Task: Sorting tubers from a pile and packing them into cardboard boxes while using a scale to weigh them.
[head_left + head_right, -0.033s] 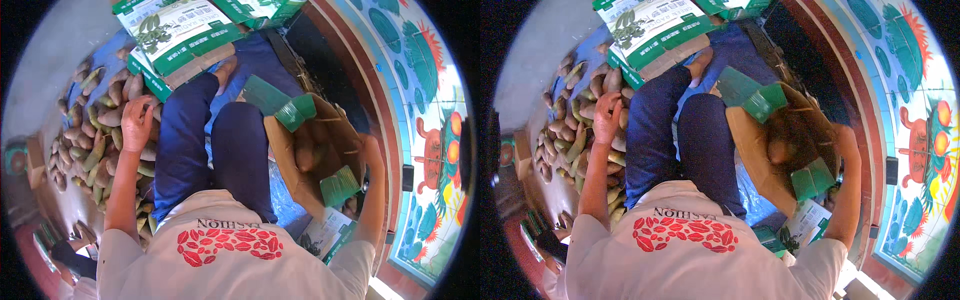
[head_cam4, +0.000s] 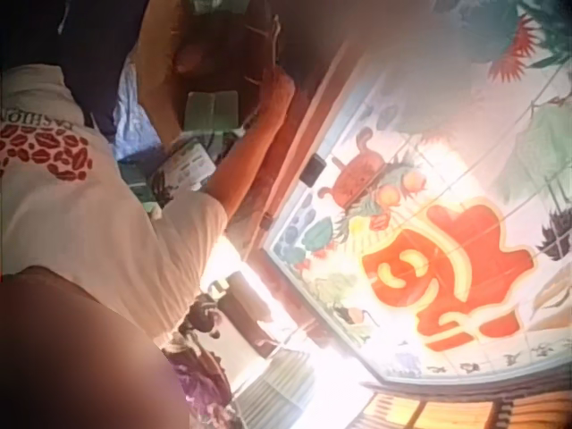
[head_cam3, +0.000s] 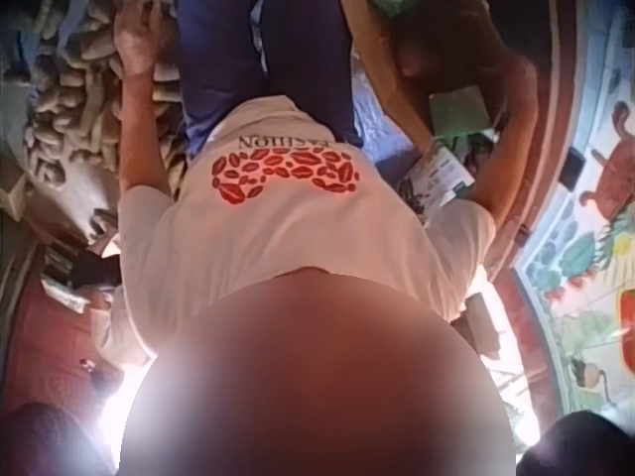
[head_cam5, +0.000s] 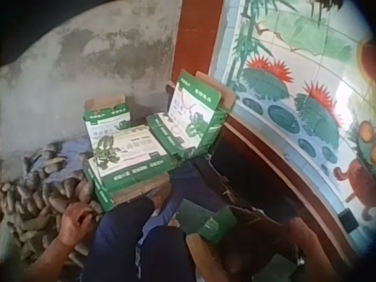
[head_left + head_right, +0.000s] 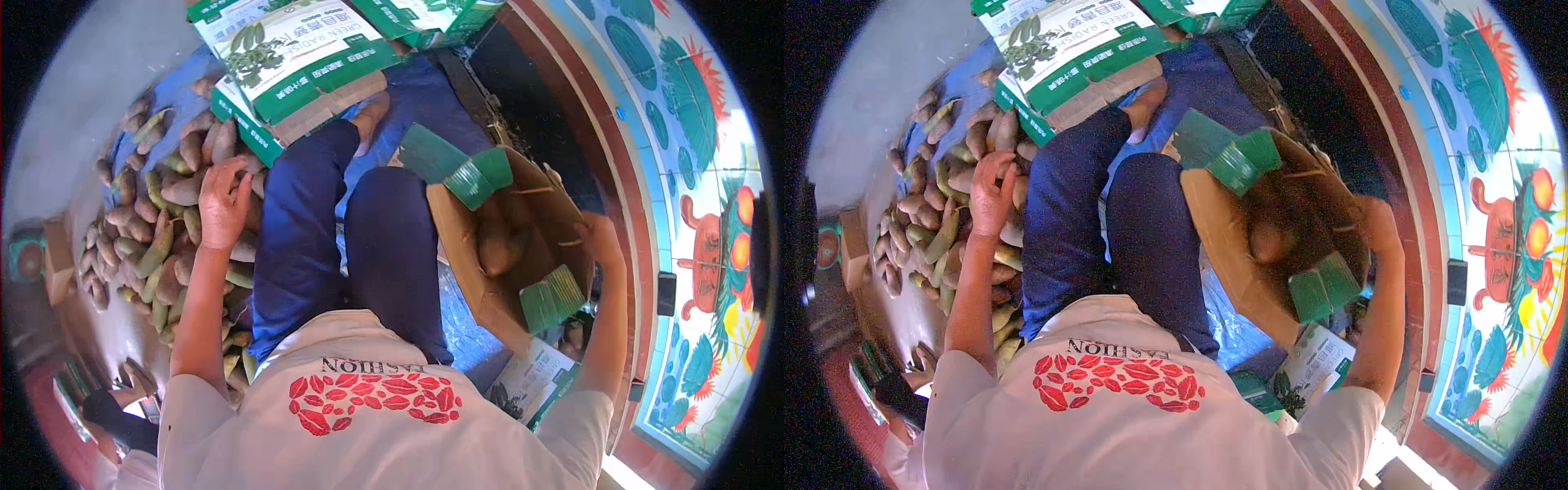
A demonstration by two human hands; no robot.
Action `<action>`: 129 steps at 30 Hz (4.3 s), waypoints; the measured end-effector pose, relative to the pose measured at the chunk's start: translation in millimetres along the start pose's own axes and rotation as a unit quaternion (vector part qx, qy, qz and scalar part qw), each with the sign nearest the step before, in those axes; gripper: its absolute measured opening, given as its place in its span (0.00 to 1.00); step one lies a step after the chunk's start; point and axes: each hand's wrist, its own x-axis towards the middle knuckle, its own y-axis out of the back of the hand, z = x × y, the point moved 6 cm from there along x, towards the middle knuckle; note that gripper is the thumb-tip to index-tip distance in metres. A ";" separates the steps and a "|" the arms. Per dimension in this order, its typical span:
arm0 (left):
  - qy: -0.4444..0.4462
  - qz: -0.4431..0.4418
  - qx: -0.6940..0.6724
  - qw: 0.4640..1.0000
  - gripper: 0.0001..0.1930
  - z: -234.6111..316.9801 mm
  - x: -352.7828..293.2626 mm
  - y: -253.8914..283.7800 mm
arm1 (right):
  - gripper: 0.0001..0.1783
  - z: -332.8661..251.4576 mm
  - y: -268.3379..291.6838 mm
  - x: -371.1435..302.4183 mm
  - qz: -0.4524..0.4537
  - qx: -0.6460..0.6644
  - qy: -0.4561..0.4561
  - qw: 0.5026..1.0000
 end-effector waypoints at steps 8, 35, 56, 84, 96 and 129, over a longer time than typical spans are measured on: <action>-0.008 -0.008 0.028 1.000 0.10 -8.4 -7.7 6.9 | 0.11 -24.7 -62.1 99.7 -0.032 0.100 0.038 0.994; 0.277 -0.338 0.119 0.892 0.13 -140.5 -184.3 -97.8 | 0.19 -185.2 -23.0 87.2 -0.044 0.293 0.075 0.952; 0.452 -0.246 0.133 0.847 0.10 -199.7 -267.4 -73.3 | 0.18 -229.3 -29.3 112.9 -0.062 -0.035 0.136 0.988; 0.253 -0.509 0.407 0.715 0.22 -214.3 -230.0 -44.7 | 0.09 -275.2 -37.2 71.0 -0.138 -0.077 0.243 0.957; 0.317 -0.548 0.304 0.712 0.22 -187.0 -249.4 -37.1 | 0.15 -255.0 -14.3 75.7 -0.077 -0.091 0.192 0.974; 0.181 -0.122 -0.046 0.975 0.14 84.3 66.1 71.7 | 0.21 -131.5 32.3 61.8 0.189 0.195 0.050 0.961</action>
